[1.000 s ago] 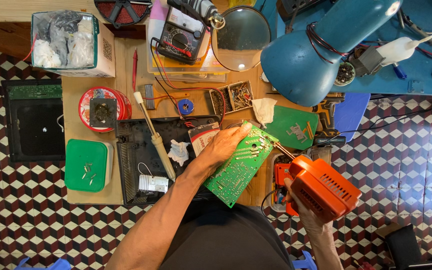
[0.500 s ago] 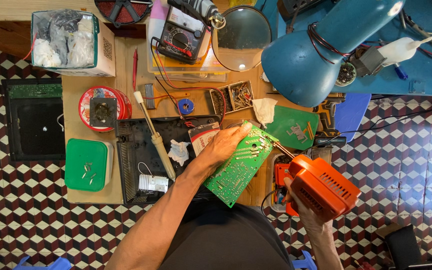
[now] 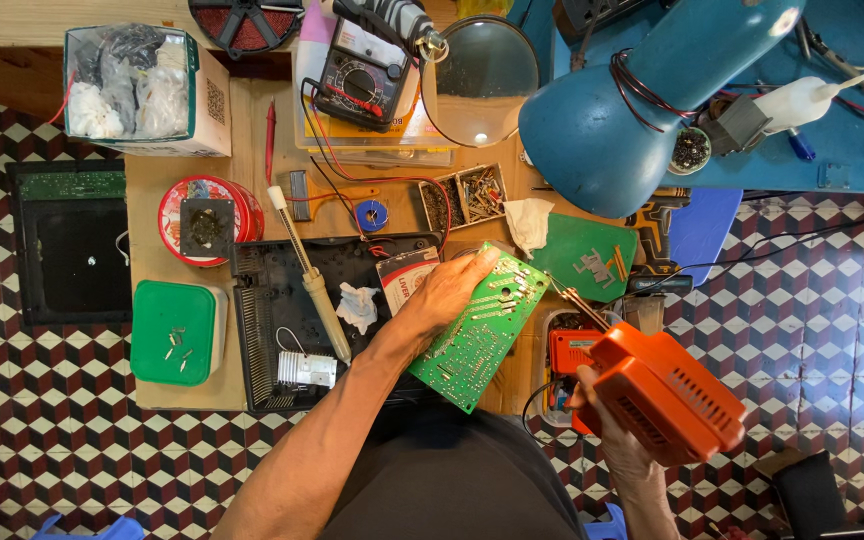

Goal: The person uses a heat gun to apply heat to a green circuit board, then inspects the board by turning it over and examining both sides. The person continues to apply heat to specific areas of the board while holding it with one hand.

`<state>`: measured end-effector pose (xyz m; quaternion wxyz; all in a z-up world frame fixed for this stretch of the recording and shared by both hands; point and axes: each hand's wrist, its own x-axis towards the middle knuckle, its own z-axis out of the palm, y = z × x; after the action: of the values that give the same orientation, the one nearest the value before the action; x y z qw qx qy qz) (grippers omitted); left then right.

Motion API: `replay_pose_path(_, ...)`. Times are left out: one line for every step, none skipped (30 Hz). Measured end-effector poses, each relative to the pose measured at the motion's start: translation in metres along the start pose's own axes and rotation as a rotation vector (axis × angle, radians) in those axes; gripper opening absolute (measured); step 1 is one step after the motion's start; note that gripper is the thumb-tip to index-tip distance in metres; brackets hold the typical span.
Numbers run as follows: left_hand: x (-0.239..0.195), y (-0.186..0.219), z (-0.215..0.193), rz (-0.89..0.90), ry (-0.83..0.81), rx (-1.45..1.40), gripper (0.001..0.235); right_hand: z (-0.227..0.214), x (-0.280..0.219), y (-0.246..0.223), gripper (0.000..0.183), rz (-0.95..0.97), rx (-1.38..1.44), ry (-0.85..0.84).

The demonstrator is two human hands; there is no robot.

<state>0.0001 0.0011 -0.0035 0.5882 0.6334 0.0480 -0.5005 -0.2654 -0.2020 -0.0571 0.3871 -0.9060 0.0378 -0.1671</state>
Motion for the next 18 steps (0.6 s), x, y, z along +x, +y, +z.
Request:
replay_pose_path(-0.002,0.000,-0.001,0.020,-0.014,-0.028,0.050,-0.001,0.001,-0.006,0.028,0.098,0.089,0.035)
replay_pose_path(-0.003,0.000,0.000,0.040,-0.029,-0.056,0.049,-0.002,0.004,-0.014,0.025,0.195,0.179,0.069)
replay_pose_path(-0.004,0.001,0.002,0.039,-0.031,-0.113,0.047,-0.002,0.007,-0.023,0.023,0.291,0.268,0.105)
replay_pose_path(-0.004,0.002,0.004,0.038,-0.032,-0.171,0.045,-0.003,0.011,-0.035,0.021,0.387,0.358,0.141)
replay_pose_path(-0.005,0.003,0.005,0.038,-0.032,-0.226,0.044,-0.002,0.018,-0.046,0.019,0.481,0.451,0.177)
replay_pose_path(-0.006,0.005,0.007,0.072,-0.007,-0.252,0.044,-0.001,0.028,-0.057,0.022,0.550,0.504,0.227)
replay_pose_path(-0.008,0.006,0.010,0.106,0.017,-0.276,0.045,0.001,0.040,-0.067,0.024,0.618,0.558,0.279)
replay_pose_path(-0.009,0.007,0.013,0.141,0.041,-0.301,0.046,0.002,0.052,-0.077,0.027,0.687,0.613,0.329)
replay_pose_path(-0.011,0.007,0.016,0.154,0.049,-0.283,0.046,0.003,0.064,-0.088,0.028,0.719,0.678,0.348)
replay_pose_path(-0.013,0.007,0.020,0.167,0.056,-0.265,0.046,0.003,0.076,-0.098,0.028,0.751,0.743,0.367)
replay_pose_path(-0.015,0.008,0.023,0.181,0.062,-0.247,0.046,0.004,0.086,-0.107,0.029,0.783,0.807,0.386)
replay_pose_path(-0.016,0.008,0.026,0.211,0.080,-0.244,0.046,0.006,0.096,-0.116,0.029,0.808,0.848,0.400)
replay_pose_path(-0.017,0.009,0.029,0.243,0.100,-0.245,0.046,0.007,0.105,-0.123,0.030,0.831,0.889,0.410)
replay_pose_path(-0.016,0.010,0.032,0.275,0.120,-0.246,0.045,0.007,0.113,-0.129,0.031,0.854,0.930,0.420)
replay_pose_path(-0.016,0.010,0.033,0.319,0.131,-0.258,0.043,0.007,0.120,-0.133,0.032,0.881,0.932,0.426)
replay_pose_path(-0.016,0.010,0.034,0.363,0.141,-0.270,0.042,0.008,0.125,-0.136,0.034,0.907,0.934,0.432)
replay_pose_path(-0.016,0.010,0.035,0.406,0.152,-0.283,0.041,0.008,0.129,-0.138,0.035,0.935,0.935,0.436)
replay_pose_path(-0.016,0.009,0.035,0.441,0.166,-0.263,0.040,0.008,0.132,-0.138,0.035,0.913,0.964,0.428)
